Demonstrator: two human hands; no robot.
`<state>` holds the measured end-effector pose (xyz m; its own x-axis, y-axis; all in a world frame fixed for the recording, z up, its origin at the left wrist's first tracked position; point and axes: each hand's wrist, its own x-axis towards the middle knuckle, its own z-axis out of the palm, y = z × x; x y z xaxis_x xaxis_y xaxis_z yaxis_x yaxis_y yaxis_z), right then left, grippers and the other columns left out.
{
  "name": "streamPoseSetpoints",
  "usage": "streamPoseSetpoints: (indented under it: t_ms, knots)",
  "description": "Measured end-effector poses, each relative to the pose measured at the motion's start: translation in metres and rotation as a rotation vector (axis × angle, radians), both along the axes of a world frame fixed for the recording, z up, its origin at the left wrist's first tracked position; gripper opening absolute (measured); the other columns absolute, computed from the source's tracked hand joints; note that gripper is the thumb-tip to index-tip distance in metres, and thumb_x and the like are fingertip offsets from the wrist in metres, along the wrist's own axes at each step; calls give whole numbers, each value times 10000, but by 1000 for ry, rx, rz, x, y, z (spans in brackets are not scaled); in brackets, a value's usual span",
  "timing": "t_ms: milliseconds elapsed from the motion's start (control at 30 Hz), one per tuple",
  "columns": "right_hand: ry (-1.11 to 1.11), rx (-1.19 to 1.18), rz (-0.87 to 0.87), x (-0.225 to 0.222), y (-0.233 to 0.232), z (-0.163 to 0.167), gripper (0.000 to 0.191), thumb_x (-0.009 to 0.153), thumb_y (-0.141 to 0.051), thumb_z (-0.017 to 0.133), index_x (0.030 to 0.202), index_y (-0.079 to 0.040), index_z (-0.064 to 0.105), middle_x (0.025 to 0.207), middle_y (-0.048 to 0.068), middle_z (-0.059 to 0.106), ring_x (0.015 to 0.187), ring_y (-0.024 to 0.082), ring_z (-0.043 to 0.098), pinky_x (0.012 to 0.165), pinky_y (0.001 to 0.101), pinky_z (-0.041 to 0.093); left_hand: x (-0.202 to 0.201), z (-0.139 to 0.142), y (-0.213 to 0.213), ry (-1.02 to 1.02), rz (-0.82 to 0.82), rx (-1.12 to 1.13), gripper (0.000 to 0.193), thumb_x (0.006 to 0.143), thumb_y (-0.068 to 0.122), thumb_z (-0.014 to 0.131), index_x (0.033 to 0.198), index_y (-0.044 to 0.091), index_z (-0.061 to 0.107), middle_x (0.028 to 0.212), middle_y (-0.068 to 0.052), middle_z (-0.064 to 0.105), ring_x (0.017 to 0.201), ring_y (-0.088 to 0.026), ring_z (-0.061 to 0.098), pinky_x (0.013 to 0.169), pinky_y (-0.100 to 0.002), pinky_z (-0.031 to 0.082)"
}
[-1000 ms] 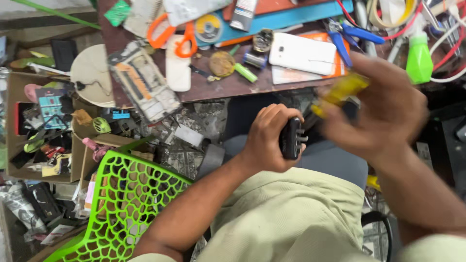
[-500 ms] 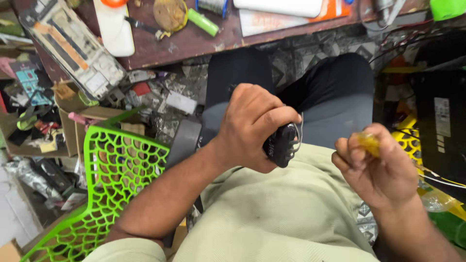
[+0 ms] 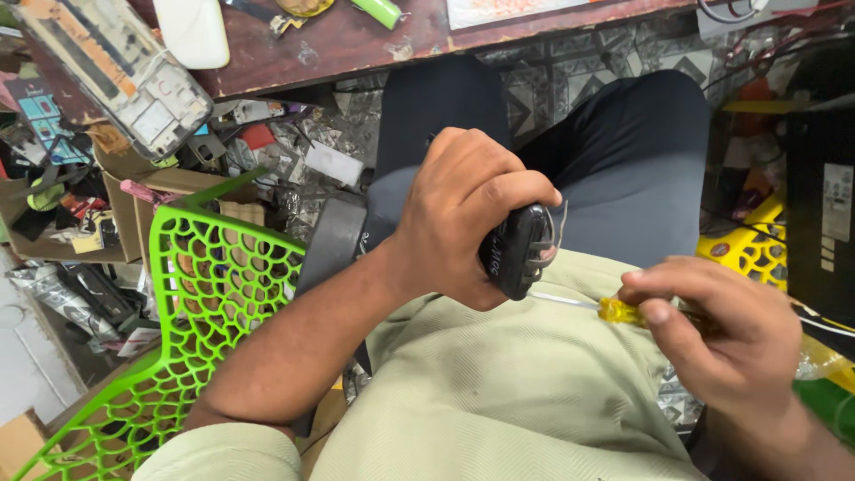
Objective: The person uses a soldering iron on a white phone back cover, then handles a black power bank, prying it open with a screwdriver and removing the battery. The person works at a cluttered repair bench with tools and electronic parts visible.
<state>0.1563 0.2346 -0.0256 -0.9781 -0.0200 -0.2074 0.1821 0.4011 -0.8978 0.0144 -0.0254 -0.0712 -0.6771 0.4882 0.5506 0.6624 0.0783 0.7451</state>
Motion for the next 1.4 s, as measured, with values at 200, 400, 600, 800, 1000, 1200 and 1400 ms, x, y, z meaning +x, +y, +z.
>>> streamPoseSetpoints:
  t_ms: [200, 400, 600, 800, 1000, 1200, 1400]
  knots:
    - [-22, -94, 5, -10, -10, 7, 301, 834, -26, 761, 1120, 54, 713, 955, 160, 708, 812, 209, 676, 734, 273, 516, 2, -1, 0, -25, -1, 4, 446, 811, 155, 824, 1190, 127, 590, 982, -26, 580, 876, -226, 581, 808, -391, 383]
    - [349, 319, 139, -22, -21, 26, 285, 896, -41, 801, 1146, 16, 677, 964, 138, 714, 769, 190, 724, 657, 245, 564, 0, -1, 1, 32, 14, -48, 488, 782, 168, 824, 1220, 131, 611, 970, -11, 572, 895, -232, 597, 817, -399, 382]
    - [389, 556, 244, -30, -27, 42, 323, 799, 11, 836, 1106, 13, 737, 850, 140, 713, 663, 213, 682, 571, 308, 521, 0, 2, 2, 94, 31, -108, 516, 768, 199, 831, 1242, 133, 636, 979, -38, 560, 910, -258, 591, 844, -417, 401]
    - [368, 566, 307, -36, -30, 51, 319, 788, 10, 831, 1093, 23, 738, 868, 126, 714, 695, 215, 688, 591, 324, 536, -1, 3, 1, 149, 52, -189, 508, 790, 189, 802, 1275, 147, 659, 988, -27, 558, 910, -250, 578, 838, -410, 397]
    - [447, 643, 395, -38, -30, 56, 294, 775, -11, 832, 1061, -8, 765, 853, 87, 705, 668, 193, 652, 555, 328, 498, -2, 4, 1, 219, 89, -254, 467, 830, 177, 787, 1279, 155, 661, 990, -14, 572, 904, -222, 569, 836, -400, 387]
    - [440, 666, 377, -40, -31, 55, 300, 777, -1, 846, 1066, -19, 768, 843, 82, 694, 650, 180, 631, 543, 323, 485, -2, 0, 1, 269, 102, -324, 444, 835, 127, 761, 1267, 149, 664, 976, -17, 558, 876, -218, 544, 849, -407, 382]
    - [301, 710, 332, -38, -33, 47, 355, 843, -59, 813, 1192, -76, 750, 821, 52, 669, 657, 175, 612, 573, 334, 476, -3, -5, -2, 310, 57, -410, 450, 813, 88, 706, 1257, 128, 646, 993, -40, 553, 912, -243, 524, 850, -417, 380]
